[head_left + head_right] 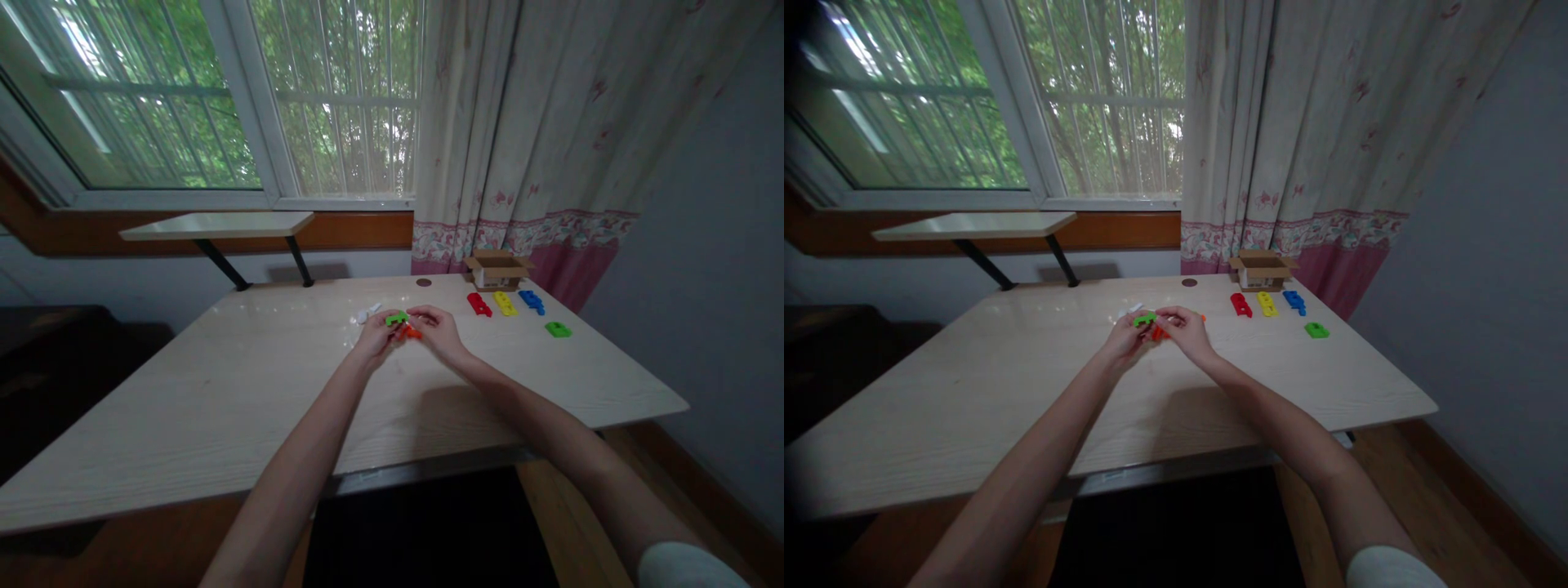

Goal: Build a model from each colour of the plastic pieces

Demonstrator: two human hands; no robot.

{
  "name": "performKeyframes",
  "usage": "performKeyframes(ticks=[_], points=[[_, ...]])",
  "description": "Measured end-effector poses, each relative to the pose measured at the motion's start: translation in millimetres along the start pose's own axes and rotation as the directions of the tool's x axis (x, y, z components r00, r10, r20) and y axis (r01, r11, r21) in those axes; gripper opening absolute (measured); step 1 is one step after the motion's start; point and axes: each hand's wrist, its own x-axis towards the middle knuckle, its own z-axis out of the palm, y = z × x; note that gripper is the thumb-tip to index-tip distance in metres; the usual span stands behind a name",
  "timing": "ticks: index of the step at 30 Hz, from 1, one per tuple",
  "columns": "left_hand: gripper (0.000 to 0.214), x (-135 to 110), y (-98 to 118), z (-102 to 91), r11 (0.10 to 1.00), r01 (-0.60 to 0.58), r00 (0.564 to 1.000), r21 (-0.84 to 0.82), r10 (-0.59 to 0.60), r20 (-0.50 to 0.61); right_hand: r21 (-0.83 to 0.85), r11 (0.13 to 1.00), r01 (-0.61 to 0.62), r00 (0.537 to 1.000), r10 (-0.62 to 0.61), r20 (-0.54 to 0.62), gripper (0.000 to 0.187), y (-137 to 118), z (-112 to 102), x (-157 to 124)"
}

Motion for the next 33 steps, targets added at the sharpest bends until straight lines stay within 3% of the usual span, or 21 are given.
performKeyframes(ticks=[5,11,25,33], points=[[0.030,-1.9,-1.5,-0.9,1.000,0.011,0.997,-0.008,-0.011,0.081,-0.120,0.986,0.114,0.993,-0.111,0.033,0.025,0.2,-2.4,-3.6],[0.029,-2.6,-3.1,-1.7,1.000,0.020,0.990,-0.024,-0.016,0.142,-0.144,0.979,0.144,0.989,-0.141,0.033,0.021,1.9,-2.4,-4.3],[0.022,0.4,-8.1,-5.3,0.990,0.134,0.986,-0.041,-0.129,0.105,-0.186,0.974,0.126,0.992,-0.128,-0.001,0.021,6.4,-3.2,-3.9],[0.020,-0.1,-9.0,-5.2,0.982,0.172,0.982,-0.073,-0.165,0.090,-0.297,0.931,0.212,0.975,-0.221,0.004,0.022,6.1,-4.9,-4.8]])
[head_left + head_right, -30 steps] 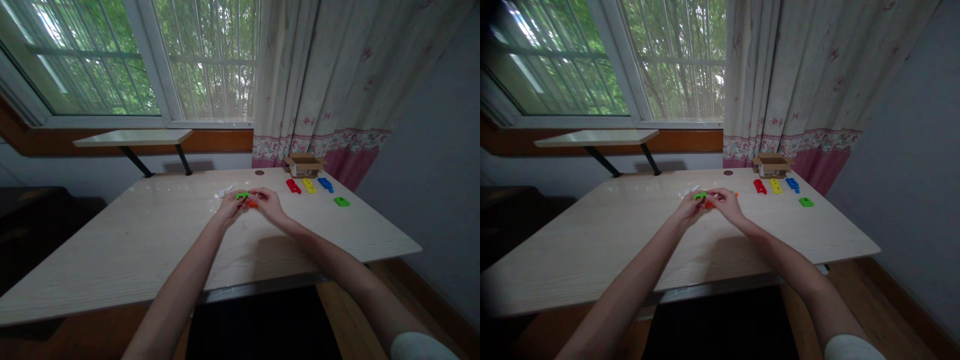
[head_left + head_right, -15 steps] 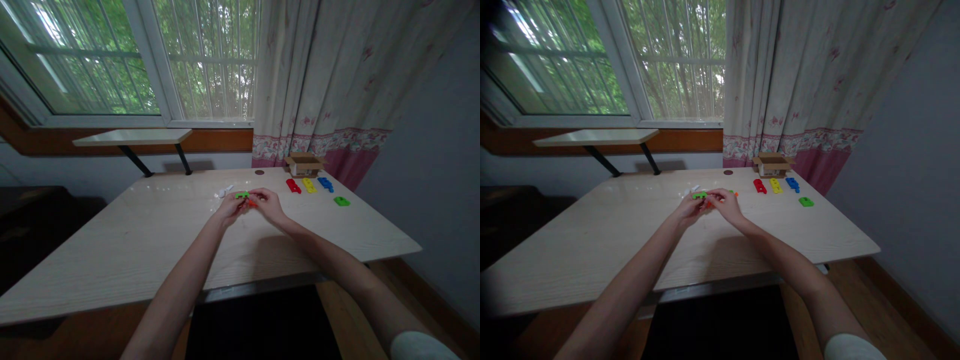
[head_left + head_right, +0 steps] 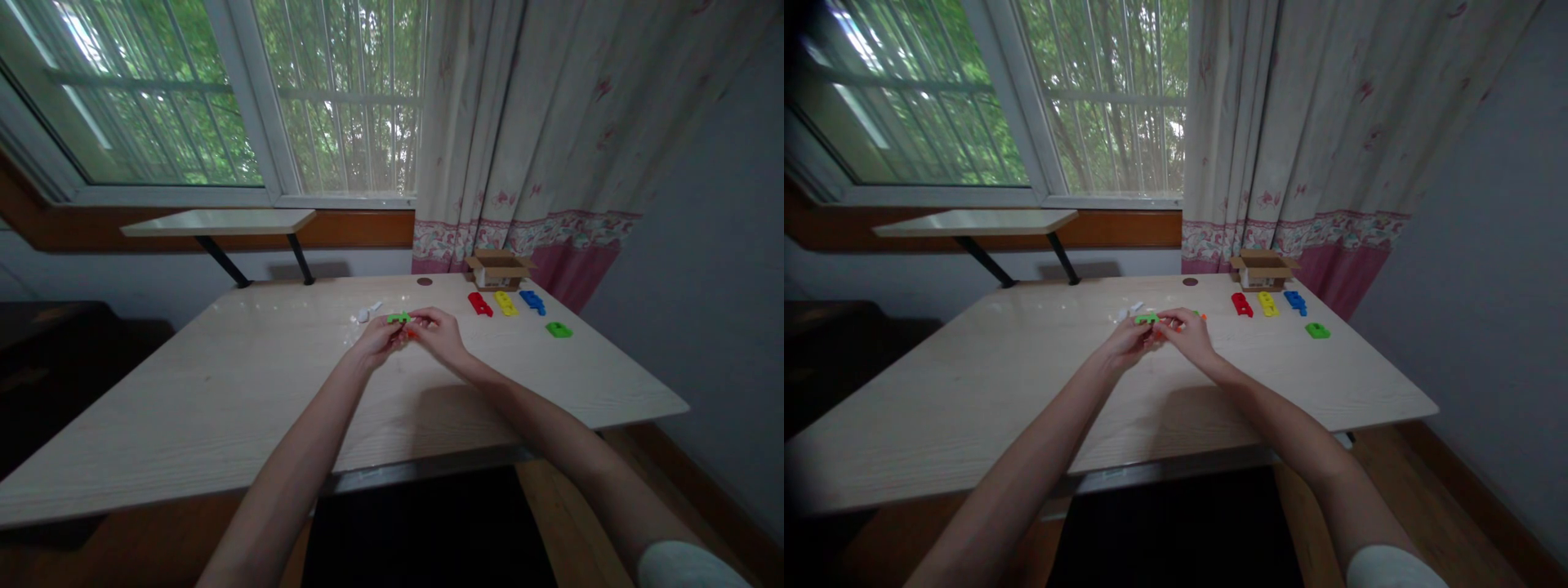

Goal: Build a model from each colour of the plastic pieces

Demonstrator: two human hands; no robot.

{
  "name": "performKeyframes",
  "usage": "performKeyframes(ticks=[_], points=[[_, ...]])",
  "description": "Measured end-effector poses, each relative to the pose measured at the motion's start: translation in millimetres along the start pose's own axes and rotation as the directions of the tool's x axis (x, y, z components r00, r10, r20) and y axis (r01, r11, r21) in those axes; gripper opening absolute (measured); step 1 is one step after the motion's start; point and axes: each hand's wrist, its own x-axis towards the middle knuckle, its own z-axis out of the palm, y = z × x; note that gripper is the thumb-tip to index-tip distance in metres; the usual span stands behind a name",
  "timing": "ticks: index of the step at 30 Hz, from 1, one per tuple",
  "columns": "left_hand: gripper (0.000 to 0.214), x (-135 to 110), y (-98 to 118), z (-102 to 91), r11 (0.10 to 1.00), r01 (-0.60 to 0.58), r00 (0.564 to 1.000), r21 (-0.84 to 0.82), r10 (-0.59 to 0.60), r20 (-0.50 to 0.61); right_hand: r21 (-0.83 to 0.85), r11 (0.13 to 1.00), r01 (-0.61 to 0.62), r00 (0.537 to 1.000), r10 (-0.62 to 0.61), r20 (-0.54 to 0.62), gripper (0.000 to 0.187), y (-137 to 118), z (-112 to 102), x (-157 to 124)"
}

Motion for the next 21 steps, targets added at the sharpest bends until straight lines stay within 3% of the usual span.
performKeyframes(ticks=[12,21], points=[[0.020,-3.8,4.0,7.3,0.999,-0.032,0.999,-0.012,0.033,0.008,-0.095,0.992,0.084,0.996,-0.087,-0.027,0.020,-2.5,-1.0,-1.2],[0.018,-3.8,9.6,5.6,0.994,-0.019,1.000,-0.104,0.017,-0.021,-0.042,0.998,0.044,0.999,-0.045,-0.024,0.020,3.7,-2.2,2.3]])
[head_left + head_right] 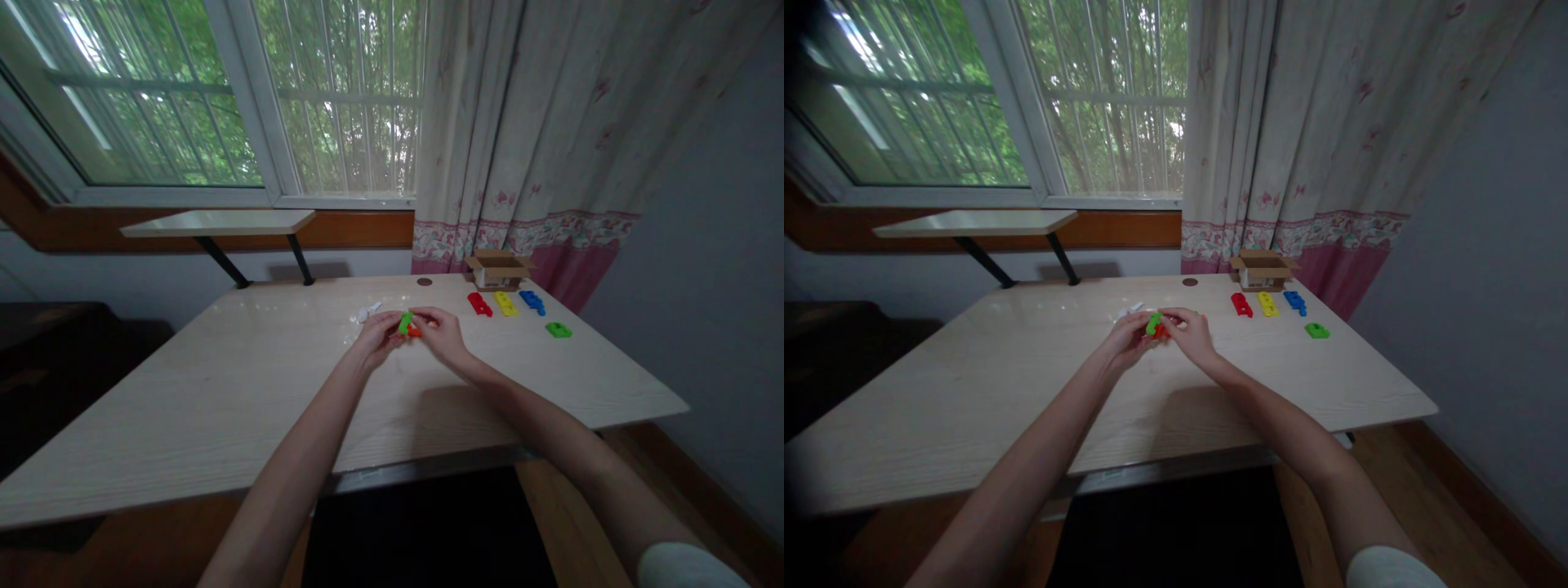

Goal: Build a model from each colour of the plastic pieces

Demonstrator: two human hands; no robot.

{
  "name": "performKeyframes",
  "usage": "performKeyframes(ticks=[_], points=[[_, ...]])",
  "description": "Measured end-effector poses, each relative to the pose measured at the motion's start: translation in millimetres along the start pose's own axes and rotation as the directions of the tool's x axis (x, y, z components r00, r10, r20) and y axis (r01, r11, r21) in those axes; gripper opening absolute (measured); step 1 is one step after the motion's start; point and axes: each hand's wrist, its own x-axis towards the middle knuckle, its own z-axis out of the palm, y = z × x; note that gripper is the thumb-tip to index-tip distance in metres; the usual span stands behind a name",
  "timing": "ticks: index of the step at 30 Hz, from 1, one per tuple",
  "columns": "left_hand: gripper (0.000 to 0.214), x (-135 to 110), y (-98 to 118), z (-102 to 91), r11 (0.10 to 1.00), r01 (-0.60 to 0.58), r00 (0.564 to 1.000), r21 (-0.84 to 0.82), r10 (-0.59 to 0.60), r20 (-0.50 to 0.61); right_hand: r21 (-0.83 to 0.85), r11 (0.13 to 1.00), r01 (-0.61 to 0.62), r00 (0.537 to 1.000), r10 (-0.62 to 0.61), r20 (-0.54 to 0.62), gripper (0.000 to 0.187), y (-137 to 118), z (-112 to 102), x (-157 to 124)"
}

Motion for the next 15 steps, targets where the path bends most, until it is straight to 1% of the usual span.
performKeyframes(ticks=[3,6,10,12,15], points=[[0.020,-1,1,-2.1,1.000,0.009,0.999,-0.017,-0.008,0.037,0.025,1.000,0.012,0.998,-0.013,0.061,0.019,0,-3,2],[0.023,-2,2,-3.6,1.000,0.013,0.997,0.003,-0.013,0.077,0.022,0.998,0.058,0.992,-0.060,0.114,0.018,-3,-8,5],[0.027,-3,5,-4.1,0.999,0.035,0.995,-0.002,-0.035,0.096,0.041,0.994,0.101,0.985,-0.106,0.139,0.016,-6,-12,8],[0.026,-4,6,-3.5,0.998,0.035,0.996,-0.042,-0.032,0.087,0.065,0.995,0.075,0.989,-0.082,0.126,0.018,-5,-11,8],[0.023,-4,9,-1.8,0.994,0.016,0.999,-0.108,-0.011,0.046,0.152,0.988,-0.031,0.996,0.017,0.091,0.023,-3,-8,8]])
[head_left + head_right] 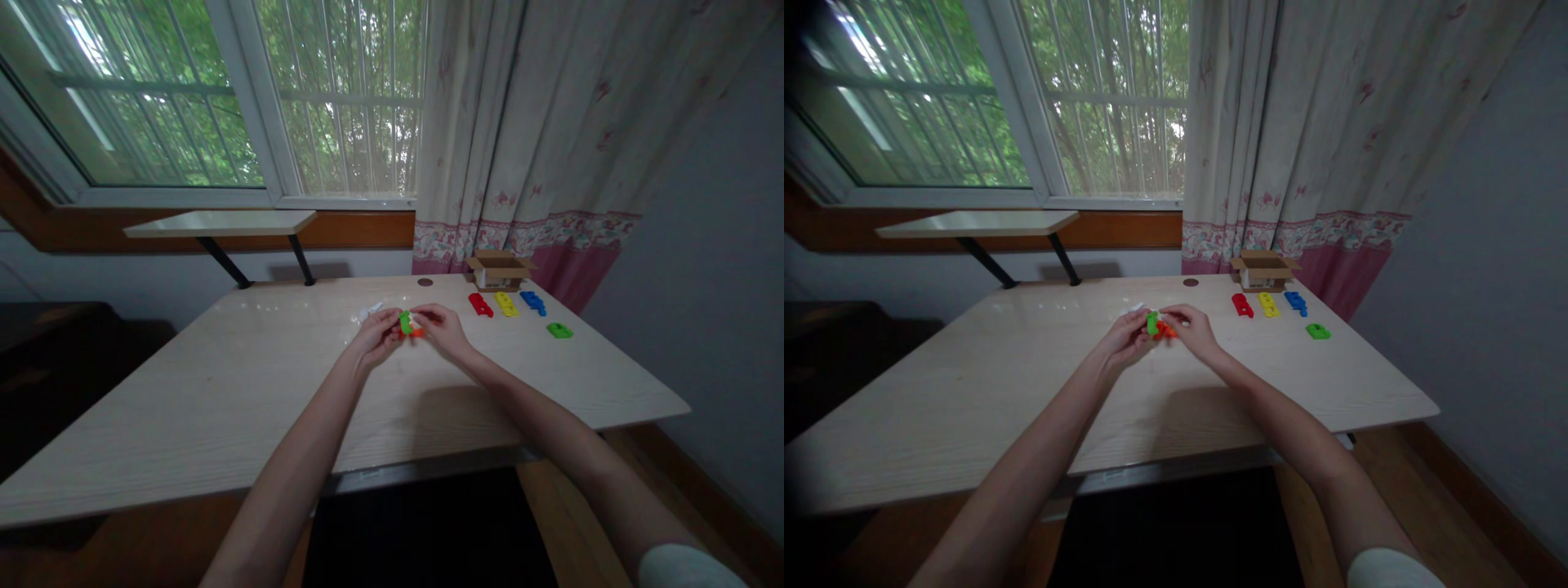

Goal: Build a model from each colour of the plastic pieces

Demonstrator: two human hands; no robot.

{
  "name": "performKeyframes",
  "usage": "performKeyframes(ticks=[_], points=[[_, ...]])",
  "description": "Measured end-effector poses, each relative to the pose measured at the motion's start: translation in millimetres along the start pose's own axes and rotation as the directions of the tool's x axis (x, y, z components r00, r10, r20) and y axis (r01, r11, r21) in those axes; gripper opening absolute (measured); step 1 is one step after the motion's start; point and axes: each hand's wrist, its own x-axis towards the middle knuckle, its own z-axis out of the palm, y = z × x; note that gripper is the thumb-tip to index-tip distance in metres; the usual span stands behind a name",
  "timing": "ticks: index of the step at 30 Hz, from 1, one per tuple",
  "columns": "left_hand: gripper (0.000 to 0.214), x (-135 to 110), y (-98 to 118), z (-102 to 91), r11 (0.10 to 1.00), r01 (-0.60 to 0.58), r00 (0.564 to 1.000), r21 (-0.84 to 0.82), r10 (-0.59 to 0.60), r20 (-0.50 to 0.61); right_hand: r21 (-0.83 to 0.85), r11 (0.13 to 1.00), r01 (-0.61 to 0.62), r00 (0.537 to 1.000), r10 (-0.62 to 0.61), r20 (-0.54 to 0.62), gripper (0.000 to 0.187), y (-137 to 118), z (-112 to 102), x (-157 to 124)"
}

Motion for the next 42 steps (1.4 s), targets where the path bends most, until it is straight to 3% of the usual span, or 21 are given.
performKeyframes(ticks=[4,7,15,21,28,36,42], points=[[0.020,3,2,1.3,0.995,-0.097,0.983,-0.017,0.093,-0.157,0.187,0.971,-0.149,0.988,0.156,-0.022,0.028,2,7,-3],[0.023,6,1,0.6,0.983,-0.180,0.951,0.013,0.178,-0.252,0.238,0.947,-0.215,0.975,0.221,-0.002,0.032,2,12,-5],[0.034,7,-4,0.6,0.974,-0.210,0.946,0.089,0.225,-0.234,0.212,0.937,-0.277,0.958,0.286,-0.013,0.037,6,15,-6],[0.036,8,-7,0.1,0.967,-0.226,0.946,0.120,0.247,-0.212,0.025,0.971,-0.238,0.969,0.239,-0.067,0.030,14,14,-5],[0.036,5,-6,4.0,0.966,-0.219,0.950,0.134,0.243,-0.197,0.065,0.979,-0.193,0.976,0.198,-0.088,0.030,7,7,0],[0.037,6,-6,2.0,0.951,-0.242,0.952,0.191,0.271,-0.142,-0.092,0.995,0.051,0.997,-0.055,-0.052,0.022,3,-1,0],[0.039,6,-6,1.2,0.952,-0.225,0.959,0.208,0.254,-0.125,-0.085,0.995,0.043,0.992,-0.053,-0.119,0.025,-2,0,0]])
